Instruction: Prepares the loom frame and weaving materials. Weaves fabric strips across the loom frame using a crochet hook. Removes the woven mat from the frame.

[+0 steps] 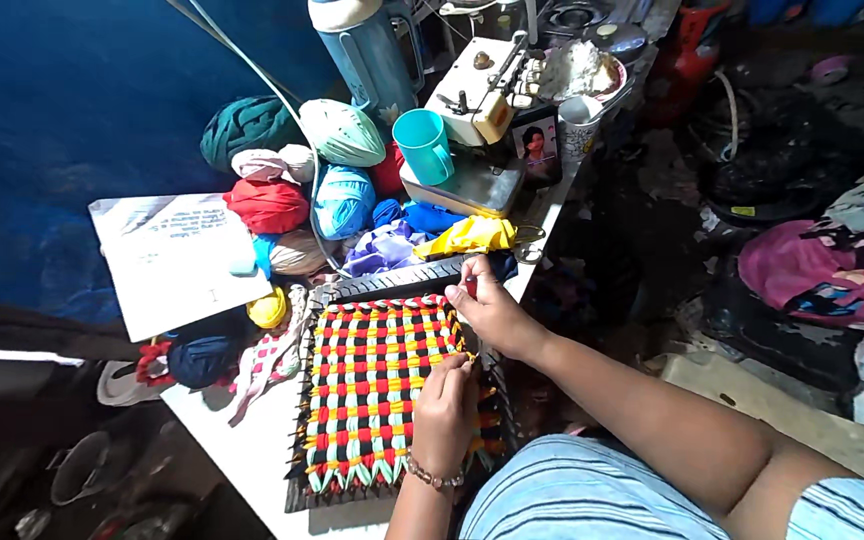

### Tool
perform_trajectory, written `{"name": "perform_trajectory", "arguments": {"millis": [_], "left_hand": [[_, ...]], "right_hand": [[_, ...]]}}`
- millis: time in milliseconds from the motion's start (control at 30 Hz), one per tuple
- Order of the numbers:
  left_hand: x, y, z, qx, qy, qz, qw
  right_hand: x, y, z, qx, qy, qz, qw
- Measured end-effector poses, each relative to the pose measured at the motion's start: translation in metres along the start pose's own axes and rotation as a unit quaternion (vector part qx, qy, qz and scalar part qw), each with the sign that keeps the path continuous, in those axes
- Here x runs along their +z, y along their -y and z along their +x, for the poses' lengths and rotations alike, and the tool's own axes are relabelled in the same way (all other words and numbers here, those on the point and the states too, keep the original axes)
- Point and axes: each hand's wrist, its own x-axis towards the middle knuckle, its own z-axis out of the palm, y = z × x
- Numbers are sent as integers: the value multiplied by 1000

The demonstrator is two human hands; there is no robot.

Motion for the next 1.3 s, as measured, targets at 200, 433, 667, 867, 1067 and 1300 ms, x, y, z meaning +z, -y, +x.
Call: {"name": "perform_trajectory", "arguments": {"millis": [200, 433, 667, 867, 1067, 1300], "left_hand": [[-2, 2, -7, -30, 14, -59, 998], [-5, 6, 3, -7, 49, -46, 998], [0, 5, -3, -18, 29, -38, 999], [-5, 10, -9, 7, 35, -46, 998], [-6, 11, -14, 10, 29, -47, 998], [-3, 10, -11, 7, 34, -27, 999]], "right_hand": [[-9, -3, -10, 64, -96, 301, 946], [-19, -18, -29, 86, -85, 489, 864], [-27, -60, -42, 56, -119, 618, 775], [-25, -71, -35, 44, -96, 631, 768], [-23, -77, -34, 31, -69, 624, 778], [-25, -87, -27, 17, -15, 599, 800]]}}
